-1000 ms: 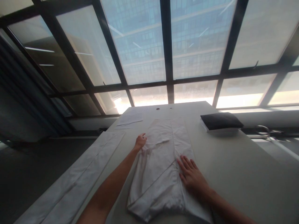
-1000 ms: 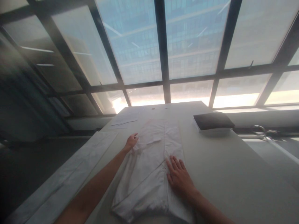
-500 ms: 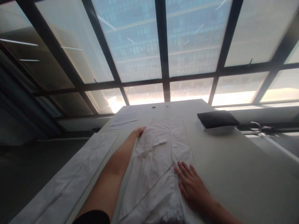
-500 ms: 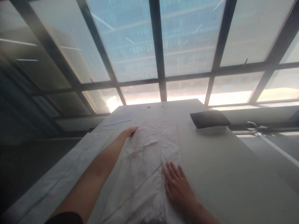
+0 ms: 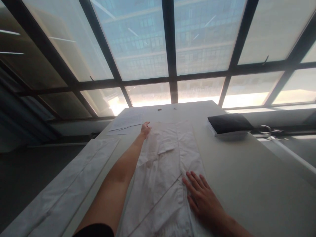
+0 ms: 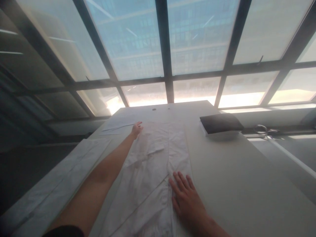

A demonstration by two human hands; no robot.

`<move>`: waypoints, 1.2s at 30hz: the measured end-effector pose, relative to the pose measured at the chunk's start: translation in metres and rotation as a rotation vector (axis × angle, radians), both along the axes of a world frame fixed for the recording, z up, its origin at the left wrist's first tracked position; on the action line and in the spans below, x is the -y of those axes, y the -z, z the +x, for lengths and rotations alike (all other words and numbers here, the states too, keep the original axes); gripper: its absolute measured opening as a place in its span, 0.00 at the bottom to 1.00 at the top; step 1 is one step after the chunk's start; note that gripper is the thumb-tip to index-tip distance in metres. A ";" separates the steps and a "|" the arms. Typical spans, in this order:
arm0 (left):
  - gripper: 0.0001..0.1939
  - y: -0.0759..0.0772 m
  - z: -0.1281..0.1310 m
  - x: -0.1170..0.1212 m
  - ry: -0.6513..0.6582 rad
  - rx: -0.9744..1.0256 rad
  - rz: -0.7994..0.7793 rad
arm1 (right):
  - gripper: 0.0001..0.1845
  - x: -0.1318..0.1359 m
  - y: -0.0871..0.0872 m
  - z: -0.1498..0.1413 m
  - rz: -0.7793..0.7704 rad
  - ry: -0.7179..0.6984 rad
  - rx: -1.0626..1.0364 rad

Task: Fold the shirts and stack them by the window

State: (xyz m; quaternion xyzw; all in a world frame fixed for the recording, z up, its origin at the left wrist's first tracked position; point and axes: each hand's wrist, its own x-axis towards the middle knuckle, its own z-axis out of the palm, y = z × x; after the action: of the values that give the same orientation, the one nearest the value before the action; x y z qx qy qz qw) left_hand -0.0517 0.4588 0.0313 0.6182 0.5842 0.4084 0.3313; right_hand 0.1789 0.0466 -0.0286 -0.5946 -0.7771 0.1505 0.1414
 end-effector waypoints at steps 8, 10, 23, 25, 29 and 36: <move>0.17 0.037 0.013 0.087 0.211 -0.430 0.111 | 0.35 -0.003 -0.004 0.000 -0.042 -0.010 0.020; 0.22 0.052 0.013 0.120 0.269 -0.603 0.111 | 0.34 -0.006 -0.005 -0.001 -0.043 -0.009 0.029; 0.29 0.062 -0.044 0.163 0.332 -0.944 0.151 | 0.32 -0.039 -0.014 -0.037 -0.057 -0.002 0.015; 0.29 0.058 -0.045 0.161 0.349 -0.954 0.122 | 0.30 -0.047 -0.017 -0.050 -0.031 0.086 -0.020; 0.28 0.050 -0.023 0.163 0.285 -0.984 0.026 | 0.28 -0.073 -0.025 -0.074 0.040 0.245 -0.058; 0.28 0.066 0.014 0.179 0.114 -0.935 0.225 | 0.38 -0.100 -0.021 -0.097 -0.034 0.393 -0.014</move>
State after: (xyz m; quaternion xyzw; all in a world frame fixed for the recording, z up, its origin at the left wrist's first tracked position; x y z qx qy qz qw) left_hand -0.0379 0.2799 -0.0344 0.7985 0.5880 0.1285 -0.0140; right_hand 0.0819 0.1462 -0.0080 -0.7360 -0.6425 0.1372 0.1636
